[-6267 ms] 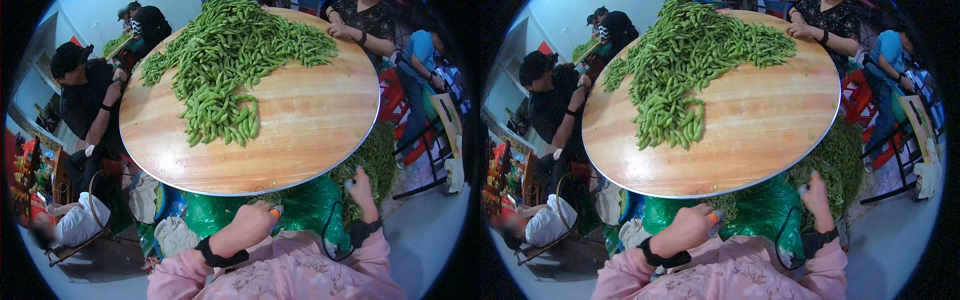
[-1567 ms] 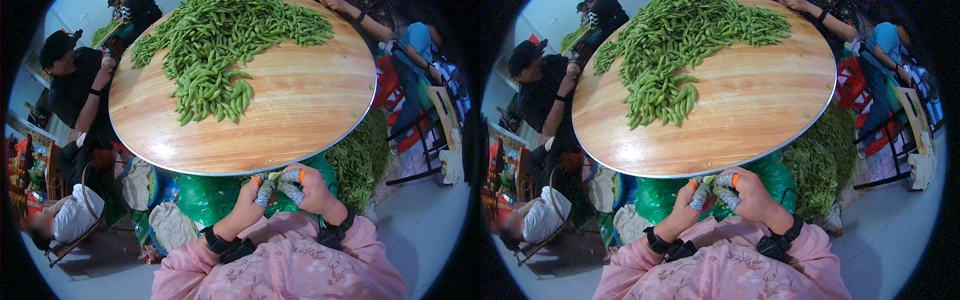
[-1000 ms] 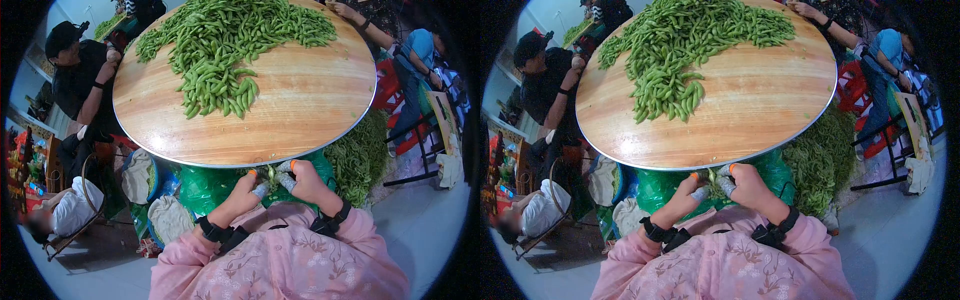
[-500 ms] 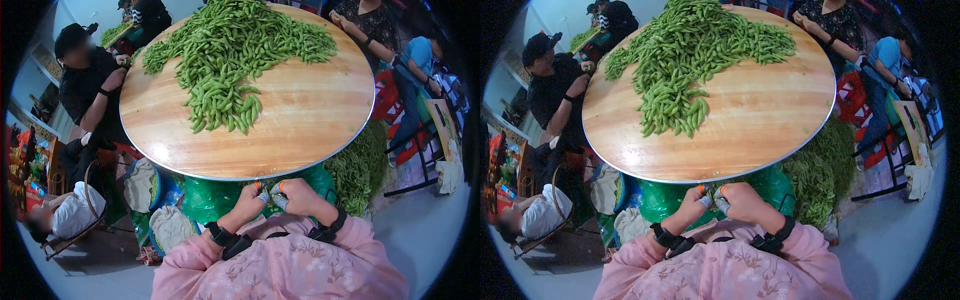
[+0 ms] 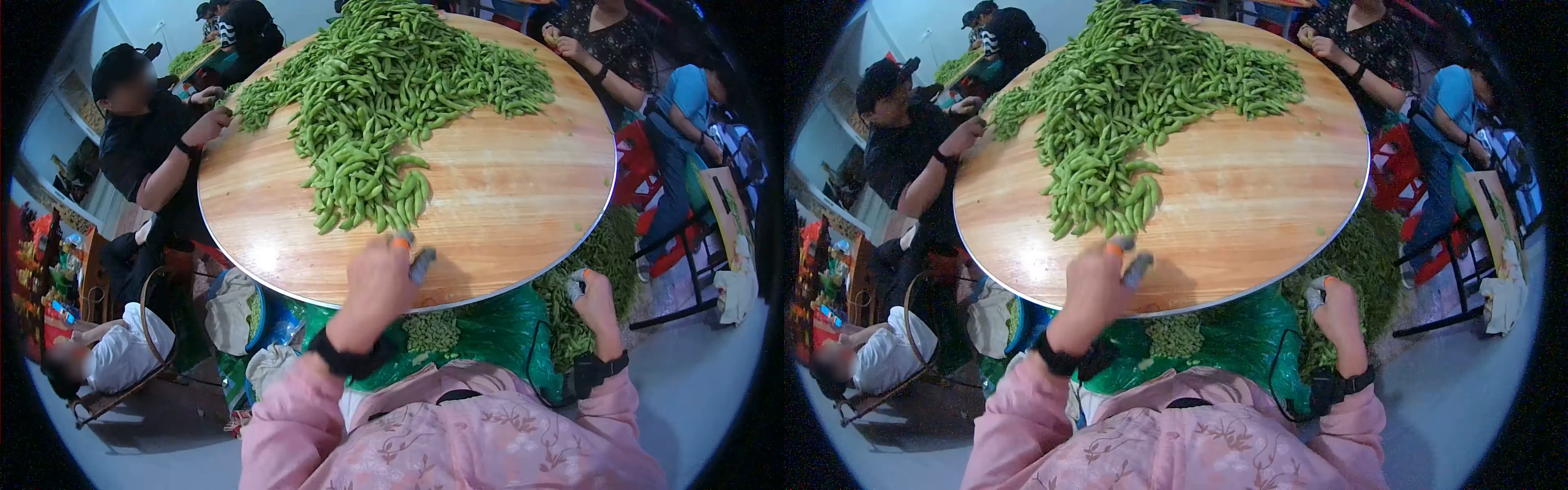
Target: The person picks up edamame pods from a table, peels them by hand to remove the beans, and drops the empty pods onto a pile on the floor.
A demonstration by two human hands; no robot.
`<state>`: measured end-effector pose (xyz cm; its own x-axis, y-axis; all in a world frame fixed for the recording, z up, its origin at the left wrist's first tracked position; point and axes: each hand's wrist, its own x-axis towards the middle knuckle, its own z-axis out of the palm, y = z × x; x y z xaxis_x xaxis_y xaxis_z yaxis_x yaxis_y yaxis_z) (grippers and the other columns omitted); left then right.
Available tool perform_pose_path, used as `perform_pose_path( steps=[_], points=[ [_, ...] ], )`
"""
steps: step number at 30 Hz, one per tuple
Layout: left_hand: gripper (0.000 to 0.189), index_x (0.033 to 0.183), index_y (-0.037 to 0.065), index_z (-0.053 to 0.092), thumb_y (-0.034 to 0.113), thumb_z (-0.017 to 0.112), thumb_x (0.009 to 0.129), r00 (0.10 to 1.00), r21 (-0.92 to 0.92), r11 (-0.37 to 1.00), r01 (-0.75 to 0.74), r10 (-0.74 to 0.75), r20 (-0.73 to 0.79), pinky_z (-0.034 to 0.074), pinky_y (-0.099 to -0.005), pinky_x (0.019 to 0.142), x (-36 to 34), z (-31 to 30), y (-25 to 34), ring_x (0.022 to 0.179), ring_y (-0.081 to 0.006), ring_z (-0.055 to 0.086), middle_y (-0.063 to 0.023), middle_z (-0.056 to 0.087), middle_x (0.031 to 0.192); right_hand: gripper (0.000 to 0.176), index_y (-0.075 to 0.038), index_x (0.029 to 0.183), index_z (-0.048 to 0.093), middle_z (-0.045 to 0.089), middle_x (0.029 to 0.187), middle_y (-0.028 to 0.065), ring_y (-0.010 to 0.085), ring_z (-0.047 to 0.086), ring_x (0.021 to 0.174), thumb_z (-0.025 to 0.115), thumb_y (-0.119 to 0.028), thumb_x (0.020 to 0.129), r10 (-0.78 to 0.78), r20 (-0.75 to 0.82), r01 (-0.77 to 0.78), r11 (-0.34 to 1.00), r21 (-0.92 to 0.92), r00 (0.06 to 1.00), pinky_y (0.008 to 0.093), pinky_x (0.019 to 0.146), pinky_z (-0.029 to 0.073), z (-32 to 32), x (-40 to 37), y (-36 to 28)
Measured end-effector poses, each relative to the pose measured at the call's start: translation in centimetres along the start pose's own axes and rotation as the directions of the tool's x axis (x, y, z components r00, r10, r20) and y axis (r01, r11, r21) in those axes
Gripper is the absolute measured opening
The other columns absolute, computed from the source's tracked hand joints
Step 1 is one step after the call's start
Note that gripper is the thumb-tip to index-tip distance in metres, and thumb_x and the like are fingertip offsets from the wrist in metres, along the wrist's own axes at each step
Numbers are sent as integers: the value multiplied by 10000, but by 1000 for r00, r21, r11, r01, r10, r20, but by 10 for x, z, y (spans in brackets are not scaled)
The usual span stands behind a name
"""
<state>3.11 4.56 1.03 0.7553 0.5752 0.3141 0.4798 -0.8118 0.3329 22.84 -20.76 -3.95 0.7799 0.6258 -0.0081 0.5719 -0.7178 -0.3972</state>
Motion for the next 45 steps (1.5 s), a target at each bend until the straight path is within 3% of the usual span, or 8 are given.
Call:
perform_pose_path(
  steps=[5, 12, 17, 20, 25, 27, 36, 45],
  points=[
    [225, 703, 20, 557, 243, 583, 705, 991, 188, 982, -26, 0, 135, 438, -410, 514, 45, 31, -36, 589, -329, 567, -172, 574, 642, 149, 28, 863, 595, 619, 755, 84, 109, 553, 684, 577, -36, 730, -115, 25, 75, 787, 613, 993, 249, 620, 439, -3, -9, -42],
    [106, 686, 26, 560, 131, 564, 685, 995, 197, 976, -96, 98, -1, 436, -364, 469, 13, 5, -24, 517, -314, 562, -139, 556, 560, 181, 28, 929, 583, 616, 802, 62, 119, 554, 710, 572, -51, 767, -378, 45, 203, 588, 783, 925, 242, 656, 442, 7, -6, -114],
    [110, 813, 30, 578, 53, 587, 706, 972, -392, 916, 87, 9, 236, 451, -298, 550, -24, -17, 11, 603, -225, 579, -130, 574, 642, 219, -1, 1007, 552, 584, 776, 16, 51, 507, 644, 538, -93, 809, -425, 399, -416, 57, 908, 813, 177, 548, 388, 31, 11, -142],
    [178, 895, 32, 563, 27, 567, 717, 978, -601, 792, 109, 23, 207, 450, -289, 597, -36, -12, 15, 684, -218, 587, -147, 582, 732, 178, -18, 954, 578, 575, 755, -6, 21, 464, 602, 537, -124, 817, -452, 333, -370, 8, 929, 828, 155, 511, 342, 21, 4, -153],
    [235, 935, 20, 529, 20, 549, 701, 895, -472, 873, 122, 109, 433, 454, -322, 644, -42, -3, 12, 730, -292, 577, -171, 574, 825, 139, -31, 886, 595, 566, 734, -35, 23, 442, 581, 546, -140, 816, -464, 300, -271, 130, 954, 834, 160, 520, 344, 26, -2, -143],
    [236, 871, 21, 535, 40, 575, 639, 949, -233, 971, -48, 117, 292, 447, -370, 618, -46, -6, 19, 692, -322, 556, -164, 555, 760, 130, -36, 869, 599, 563, 726, -43, 22, 438, 578, 546, -142, 816, -461, 325, -280, 165, 946, 826, 164, 521, 345, 26, -5, -139],
    [211, 737, 15, 520, 55, 583, 539, 931, -51, 938, -343, 347, 117, 411, -383, 523, -45, -4, 19, 633, -287, 526, -138, 503, 647, 111, -42, 844, 597, 543, 697, -51, 23, 434, 575, 536, -133, 822, -422, 361, -304, 198, 932, 831, 171, 526, 350, 25, -8, -138],
    [255, 846, 23, 538, 101, 616, 616, 943, -116, 976, -186, 211, 257, 436, -399, 549, -54, 6, 20, 641, -325, 535, -156, 532, 719, 75, -6, 774, 572, 526, 657, -41, 37, 453, 607, 524, -53, 808, -406, 277, -181, 260, 948, 871, 192, 538, 373, 32, -10, -140]
  ],
)
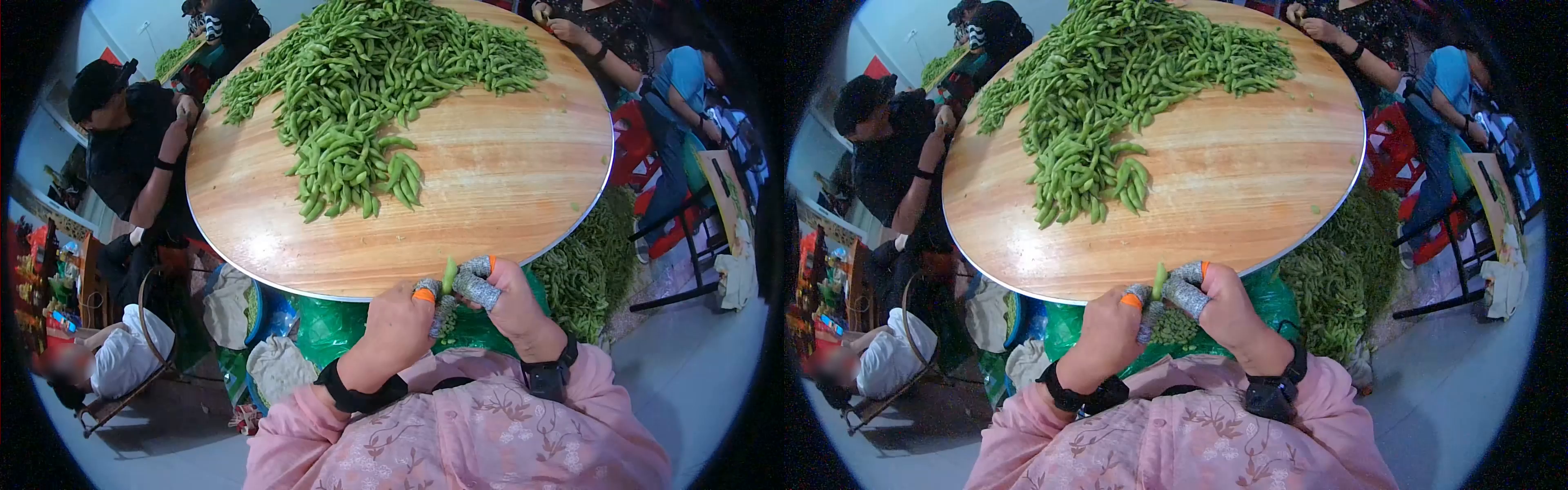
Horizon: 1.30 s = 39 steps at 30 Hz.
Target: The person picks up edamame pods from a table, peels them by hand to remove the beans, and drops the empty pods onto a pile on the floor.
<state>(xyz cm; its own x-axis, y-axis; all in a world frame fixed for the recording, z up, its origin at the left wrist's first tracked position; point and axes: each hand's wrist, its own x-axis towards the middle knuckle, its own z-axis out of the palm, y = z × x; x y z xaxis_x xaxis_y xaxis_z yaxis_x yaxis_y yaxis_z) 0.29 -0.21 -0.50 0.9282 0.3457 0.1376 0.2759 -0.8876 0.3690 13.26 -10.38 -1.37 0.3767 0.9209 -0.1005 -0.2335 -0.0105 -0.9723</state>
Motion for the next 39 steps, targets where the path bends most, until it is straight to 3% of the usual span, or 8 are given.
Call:
perform_pose_path(
  steps=[7, 10, 13, 15, 21, 30, 37, 39],
  points=[
    [180, 821, 28, 545, 149, 603, 701, 975, -152, 984, -95, 61, -212, 424, -367, 503, 0, 13, -6, 561, -295, 525, -136, 525, 629, 94, -3, 784, 568, 537, 695, -37, 35, 455, 633, 510, -67, 821, -4, 39, 3, 1000, 16, 999, 191, 562, 378, -3, -1, 8],
    [98, 788, 15, 533, 100, 542, 740, 991, -613, 790, 19, -98, -96, 416, -338, 506, -1, 14, -7, 557, -274, 515, -123, 531, 625, 96, -3, 804, 574, 546, 724, -30, 38, 466, 657, 514, -75, 823, -54, 44, 46, 983, 180, 998, 192, 588, 387, 2, -1, 18],
    [170, 791, -2, 526, 168, 529, 797, 990, -849, 524, 60, -142, -17, 396, -296, 498, -6, 22, -13, 525, -197, 492, -91, 511, 598, 91, 0, 823, 577, 559, 746, -20, 43, 480, 682, 521, -71, 817, -106, 40, 94, 968, 233, 994, 196, 612, 396, 2, -2, 25],
    [202, 800, 26, 521, 217, 483, 855, 918, -949, -42, 314, -241, 314, 387, -217, 512, -10, 26, -16, 590, -95, 488, 23, 490, 615, 87, 5, 833, 577, 567, 755, -14, 46, 487, 696, 526, -63, 811, -134, 54, 119, 967, 225, 990, 199, 623, 401, 0, -1, 27],
    [159, 817, 23, 518, 180, 512, 842, 984, -773, 612, 167, -148, 96, 376, -192, 539, 2, 12, -8, 623, -78, 465, 25, 496, 666, 60, 18, 793, 566, 574, 744, -6, 58, 502, 673, 547, -39, 792, -56, 26, 58, 996, -73, 998, 215, 608, 413, -6, -4, 13],
    [98, 863, 9, 502, 99, 480, 831, 994, -876, 471, 108, -61, 89, 380, -216, 564, -1, 9, -8, 622, -76, 426, 15, 496, 716, 59, 6, 792, 568, 571, 712, -4, 55, 498, 658, 547, -49, 793, -56, 84, 49, 995, 91, 995, 206, 592, 410, -6, -5, 15],
    [147, 880, -26, 512, 92, 516, 793, 996, -690, 724, -1, -62, -66, 416, -271, 594, -6, 10, -17, 619, -159, 479, -117, 530, 694, 67, 32, 795, 563, 563, 681, 11, 49, 471, 636, 542, -9, 746, -78, 32, 84, 944, -319, 996, 210, 573, 406, -7, -6, 4],
    [181, 874, -32, 519, 106, 567, 767, 982, -770, 611, 185, -145, 120, 423, -278, 581, -4, -5, -13, 603, -171, 495, -136, 533, 689, 75, 34, 798, 563, 559, 675, 11, 50, 464, 631, 540, 2, 734, -79, -5, 73, 933, -351, 997, 216, 572, 406, -2, -7, 1]
  ],
)
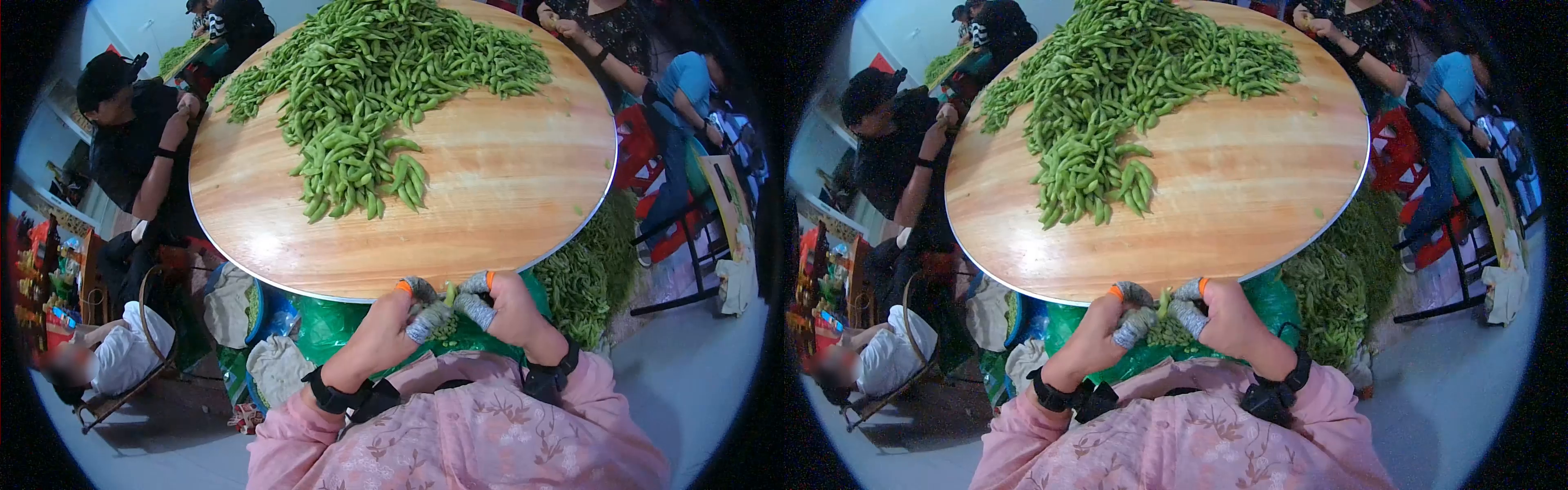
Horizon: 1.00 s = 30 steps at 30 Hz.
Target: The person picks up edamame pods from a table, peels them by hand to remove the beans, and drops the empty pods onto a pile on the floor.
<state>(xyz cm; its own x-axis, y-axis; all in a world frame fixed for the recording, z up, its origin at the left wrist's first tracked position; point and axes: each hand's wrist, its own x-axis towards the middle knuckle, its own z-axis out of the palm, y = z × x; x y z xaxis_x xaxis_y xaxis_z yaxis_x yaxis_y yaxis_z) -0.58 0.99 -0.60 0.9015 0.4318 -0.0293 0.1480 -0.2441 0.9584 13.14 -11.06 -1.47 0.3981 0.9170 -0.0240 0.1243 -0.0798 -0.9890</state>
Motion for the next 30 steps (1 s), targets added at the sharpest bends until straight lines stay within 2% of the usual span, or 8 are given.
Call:
perform_pose_path(
  steps=[3, 10, 16, 18, 20, 21, 23, 30],
  points=[
    [163, 908, -10, 492, 100, 541, 797, 978, 93, 989, 119, -133, 161, 408, -211, 605, 7, 1, -4, 677, -72, 486, -1, 534, 739, 125, 25, 841, 579, 582, 702, 20, 50, 469, 660, 543, 11, 722, -104, 158, 118, 990, -80, 982, 228, 600, 417, 1, 1, -7],
    [106, 857, -7, 524, 63, 538, 778, 951, -194, 974, 119, -56, 304, 400, -216, 570, 11, -3, -1, 626, -64, 454, 22, 527, 704, 144, 28, 858, 584, 587, 723, 17, 50, 469, 685, 516, 10, 732, -74, 235, 63, 997, 55, 969, 235, 608, 417, -6, 2, -1],
    [179, 914, 1, 537, 15, 503, 740, 954, 162, 986, -42, -9, 299, 411, -273, 551, 21, -10, -1, 582, -154, 492, -79, 534, 657, 206, -14, 885, 595, 604, 724, 129, 173, 564, 624, 549, -17, 684, -98, 139, 135, 946, -294, 986, 280, 595, 440, -30, -8, 5],
    [198, 920, 11, 556, 41, 504, 731, 984, 442, 879, -178, 154, 90, 427, -317, 552, 36, -20, 0, 605, -254, 549, -158, 553, 690, 231, -33, 885, 599, 579, 725, 173, 286, 572, 644, 558, -36, 658, -61, 93, 103, 824, -558, 994, 332, 594, 448, -64, -17, 6],
    [153, 846, 16, 575, 61, 512, 714, 985, 722, 685, -100, 170, -26, 434, -361, 540, 60, -35, 4, 638, -325, 558, -166, 567, 701, 199, 10, 859, 588, 597, 708, 125, 229, 570, 625, 555, -37, 669, 60, -64, -88, 662, -744, 996, 298, 586, 447, -95, -28, 9],
    [153, 846, 16, 575, 61, 512, 714, 985, 721, 685, -101, 172, -25, 434, -361, 540, 73, -42, -1, 638, -325, 558, -166, 567, 701, 199, 10, 859, 588, 597, 708, 125, 229, 570, 625, 555, -37, 669, 58, -65, -88, 661, -745, 996, 298, 586, 447, -103, -35, 7],
    [92, 755, 19, 562, 73, 525, 690, 957, 916, 371, -155, 287, 45, 429, -396, 520, 98, -54, -17, 625, -340, 545, -147, 554, 659, 189, 14, 842, 593, 571, 694, 195, 301, 572, 642, 558, -21, 660, 33, -374, -319, 595, -738, 927, 347, 584, 445, -112, -45, 4],
    [66, 688, 30, 541, 93, 543, 669, 938, 933, 241, -267, 287, 194, 430, -392, 508, 107, -43, -8, 610, -308, 559, -142, 557, 656, 174, 27, 877, 596, 623, 755, 137, 198, 595, 674, 576, -32, 715, -23, -424, -190, 872, -452, 905, 290, 599, 449, -89, -35, -4]
  ],
)
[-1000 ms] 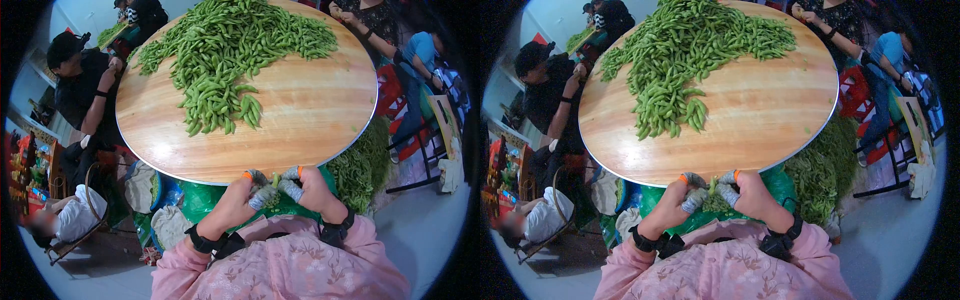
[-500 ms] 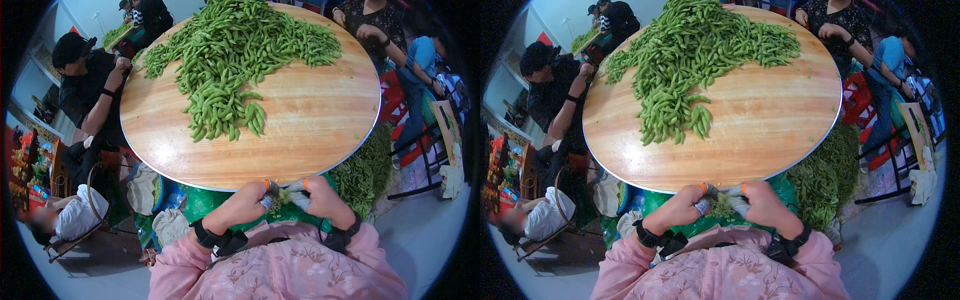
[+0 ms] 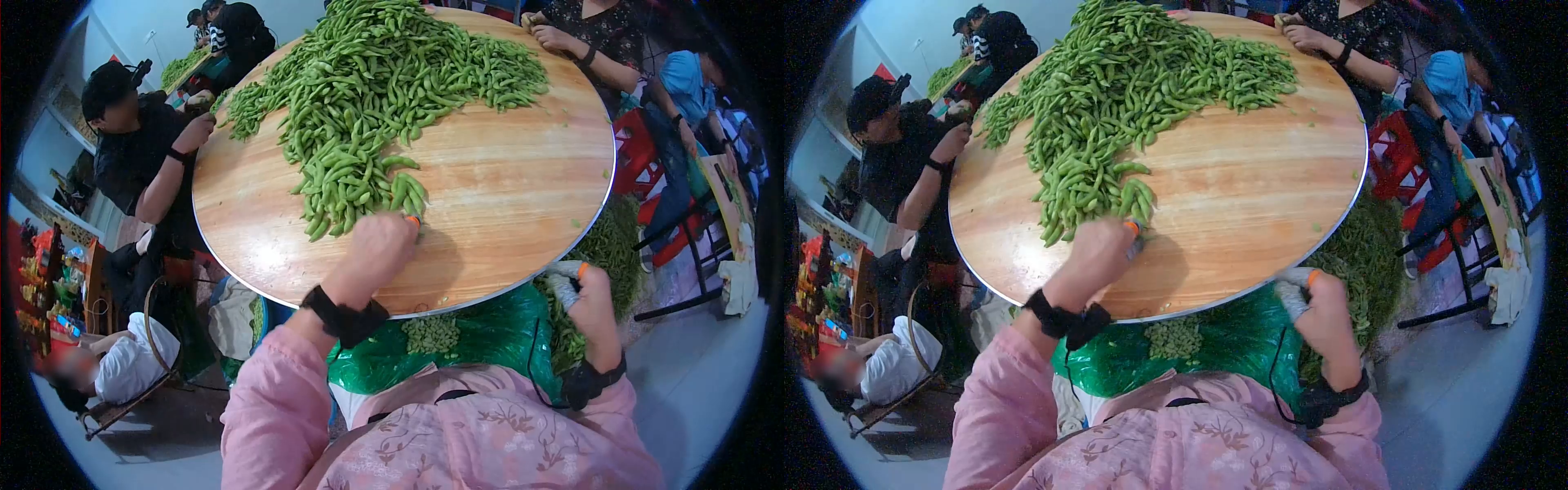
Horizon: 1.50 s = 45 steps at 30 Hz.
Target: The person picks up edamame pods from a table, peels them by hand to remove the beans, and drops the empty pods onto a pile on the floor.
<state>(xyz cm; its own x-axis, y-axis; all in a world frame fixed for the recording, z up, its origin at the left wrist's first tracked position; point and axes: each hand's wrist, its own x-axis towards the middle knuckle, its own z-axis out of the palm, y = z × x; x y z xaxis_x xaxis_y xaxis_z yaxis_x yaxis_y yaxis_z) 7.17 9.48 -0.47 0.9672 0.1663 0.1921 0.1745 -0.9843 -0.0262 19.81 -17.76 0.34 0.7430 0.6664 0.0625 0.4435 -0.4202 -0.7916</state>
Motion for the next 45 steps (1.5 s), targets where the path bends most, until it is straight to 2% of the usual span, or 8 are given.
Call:
perform_pose_path(
  steps=[2, 5, 19, 21, 24, 31, 35, 45],
  points=[
    [103, 718, 42, 564, 139, 566, 683, 975, -91, 984, 155, -137, 176, 436, -390, 523, -11, -4, 22, 625, -309, 565, -146, 570, 679, 193, 34, 905, 590, 631, 799, 113, 160, 590, 723, 584, -40, 727, -112, 89, 99, 985, 144, 990, 274, 644, 457, 20, 1, -8],
    [156, 775, 58, 588, 196, 581, 702, 962, -235, 933, 271, -252, 109, 439, -390, 533, -29, -2, 42, 637, -312, 568, -161, 577, 716, 208, 38, 930, 581, 627, 827, 123, 143, 585, 750, 583, -39, 737, -132, 155, 83, 954, 288, 979, 260, 684, 454, 47, 3, -17],
    [169, 814, 61, 596, 168, 607, 683, 976, -347, 916, 200, -216, -6, 446, -384, 537, -45, -15, 51, 611, -315, 554, -151, 556, 692, 230, 39, 988, 551, 598, 796, 49, 78, 529, 676, 567, -63, 783, -21, 333, -185, 798, 574, 943, 209, 614, 435, 70, 5, -34],
    [219, 825, 55, 597, 140, 657, 631, 977, -376, 916, 141, -191, -98, 463, -356, 543, -53, -22, 63, 630, -293, 569, -134, 569, 718, 250, 23, 1011, 541, 587, 775, 34, 50, 497, 607, 557, -106, 797, 17, 481, -440, 434, 786, 877, 166, 534, 393, 75, 8, -33],
    [236, 835, 52, 590, 127, 659, 623, 975, -416, 908, 46, -131, -178, 466, -355, 553, -60, -29, 73, 632, -293, 569, -127, 570, 725, 227, -7, 996, 556, 581, 741, 22, 26, 463, 570, 544, -134, 809, -50, 518, -456, 407, 791, 854, 139, 487, 342, 74, 14, -41],
    [274, 905, 42, 540, 34, 591, 635, 980, -671, 714, 200, -131, 153, 442, -362, 590, -61, -26, 70, 689, -335, 556, -159, 562, 733, 176, -38, 941, 591, 590, 740, -8, 16, 465, 586, 544, -146, 811, -79, 485, -380, 518, 766, 871, 143, 499, 344, 72, 8, -46],
    [261, 889, 52, 534, 35, 577, 632, 972, -574, 785, 233, -169, 163, 437, -378, 592, -66, -28, 74, 696, -344, 544, -158, 553, 721, 153, -50, 905, 610, 584, 744, -37, 9, 451, 600, 539, -151, 815, -88, 464, -321, 608, 726, 882, 149, 515, 342, 67, 4, -48],
    [284, 859, 30, 551, 86, 583, 582, 994, -272, 962, -31, 1, -108, 427, -357, 476, -71, -25, 73, 637, -254, 525, -108, 498, 655, 145, -29, 865, 610, 572, 730, -39, 21, 457, 614, 527, -141, 824, -93, 493, -329, 637, 697, 865, 166, 546, 360, 69, 2, -47]
  ],
)
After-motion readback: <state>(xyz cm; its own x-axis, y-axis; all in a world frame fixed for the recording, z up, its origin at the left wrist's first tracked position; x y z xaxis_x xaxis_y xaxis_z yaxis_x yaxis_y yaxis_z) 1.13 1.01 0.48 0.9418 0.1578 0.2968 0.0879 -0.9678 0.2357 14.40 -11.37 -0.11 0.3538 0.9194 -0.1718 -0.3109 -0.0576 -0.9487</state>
